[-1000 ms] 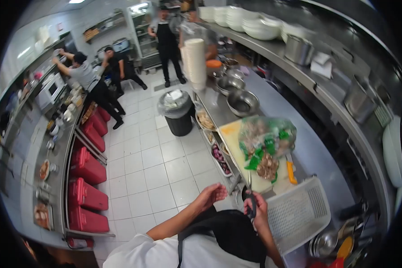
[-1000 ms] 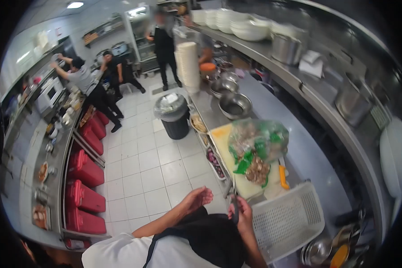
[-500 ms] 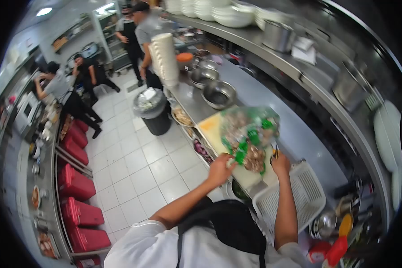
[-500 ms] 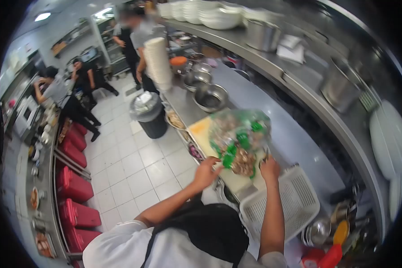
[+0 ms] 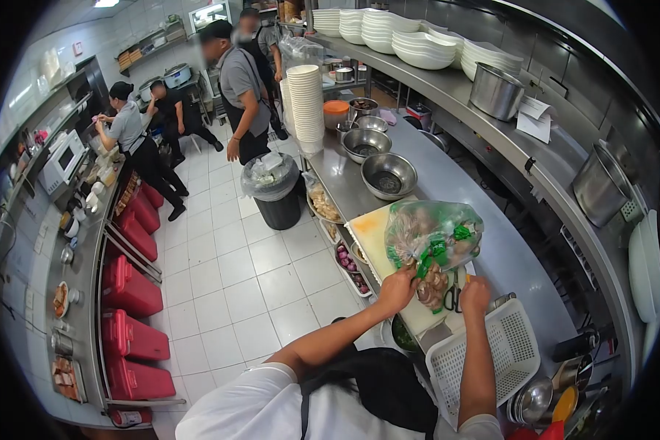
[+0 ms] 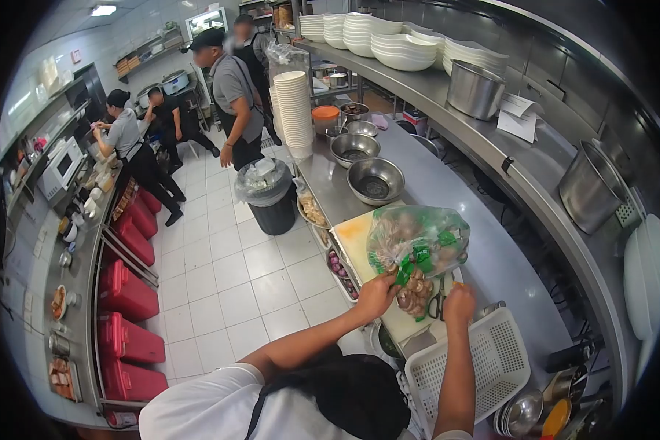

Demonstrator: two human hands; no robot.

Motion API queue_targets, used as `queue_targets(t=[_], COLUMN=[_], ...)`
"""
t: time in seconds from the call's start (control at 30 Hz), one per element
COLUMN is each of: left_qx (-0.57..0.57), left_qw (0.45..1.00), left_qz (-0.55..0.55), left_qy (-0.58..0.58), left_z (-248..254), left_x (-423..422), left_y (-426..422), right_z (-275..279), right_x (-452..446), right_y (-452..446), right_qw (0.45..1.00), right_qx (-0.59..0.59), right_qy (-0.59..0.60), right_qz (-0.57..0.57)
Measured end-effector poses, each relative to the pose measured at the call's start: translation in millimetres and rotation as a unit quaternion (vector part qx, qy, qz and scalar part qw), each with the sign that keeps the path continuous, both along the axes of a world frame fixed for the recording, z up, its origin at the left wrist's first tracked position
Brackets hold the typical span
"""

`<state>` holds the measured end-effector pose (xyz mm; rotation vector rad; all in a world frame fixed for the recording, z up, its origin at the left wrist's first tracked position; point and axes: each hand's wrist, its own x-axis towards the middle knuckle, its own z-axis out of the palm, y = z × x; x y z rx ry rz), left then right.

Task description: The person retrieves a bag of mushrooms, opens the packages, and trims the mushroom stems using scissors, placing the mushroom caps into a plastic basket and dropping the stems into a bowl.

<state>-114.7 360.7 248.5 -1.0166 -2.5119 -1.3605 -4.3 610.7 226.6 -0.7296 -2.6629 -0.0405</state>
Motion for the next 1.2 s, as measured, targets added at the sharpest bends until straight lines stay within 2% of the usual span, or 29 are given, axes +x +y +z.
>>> queue_targets(t=[0.03,0.07,0.13,0.27,0.47,0.5,0.57,0.67,0.77,0.83,0.87,0.93,1.03,1.07,1.13,1.2], left_qx=[0.032,0.064,0.050,0.036,0.185,0.243,0.354,0.326,0.331,0.299,0.283,0.305,0.300,0.291,0.227,0.204], left_qw=[0.999,0.998,0.997,0.980,0.955,0.915,0.800,0.767,0.768,0.810,0.829,0.858,0.905,0.920,0.942,0.947], left_qz=[0.011,0.021,0.024,0.037,0.072,0.082,0.078,0.021,0.029,0.050,0.060,0.058,0.076,0.085,0.094,0.095], left_qy=[-0.002,-0.003,-0.057,-0.193,-0.219,-0.310,-0.478,-0.552,-0.548,-0.501,-0.479,-0.409,-0.290,-0.249,-0.229,-0.227], left_z=[4.7,6.3,8.6,9.6,-50.1,-50.3,-46.9,-72.4,-64.3,-45.0,-38.8,-57.0,-63.4,-60.3,-35.6,-5.7], left_x=[-0.4,-0.7,-2.2,-3.7,-15.2,-15.7,-8.7,-1.9,13.4,13.9,16.1,5.5,-0.1,-3.0,-4.0,-2.9], left_y=[1.1,2.0,2.5,3.4,11.7,12.3,15.2,14.4,17.9,17.4,17.2,34.9,45.9,48.3,43.2,39.7], right_z=[-0.5,-8.5,-19.9,-28.4,-16.0,-13.7,3.6,28.2,31.2,15.8,10.8,9.6,45.2,47.9,47.6,50.8], right_x=[5.0,7.6,6.0,4.3,-1.2,-0.1,7.5,32.0,45.8,64.1,73.4,93.6,120.5,130.1,148.8,164.2], right_y=[7.5,17.0,28.3,31.7,38.1,40.2,36.9,30.8,35.3,50.9,55.8,63.0,22.7,7.4,-24.3,-49.3], right_qw=[0.998,1.000,0.990,0.974,0.973,0.970,0.967,0.964,0.960,0.960,0.935,0.858,0.788,0.784,0.771,0.748], right_qx=[0.041,0.006,-0.062,-0.164,-0.201,-0.216,-0.216,-0.223,-0.224,-0.221,-0.310,-0.479,-0.563,-0.555,-0.533,-0.571], right_qy=[0.039,-0.007,-0.095,-0.103,-0.052,-0.043,-0.047,-0.009,0.040,0.058,0.085,0.139,0.220,0.264,0.348,0.337], right_qz=[0.017,-0.015,-0.077,-0.116,-0.104,-0.101,-0.128,-0.144,-0.160,-0.160,-0.150,-0.125,-0.116,-0.085,-0.024,-0.010])
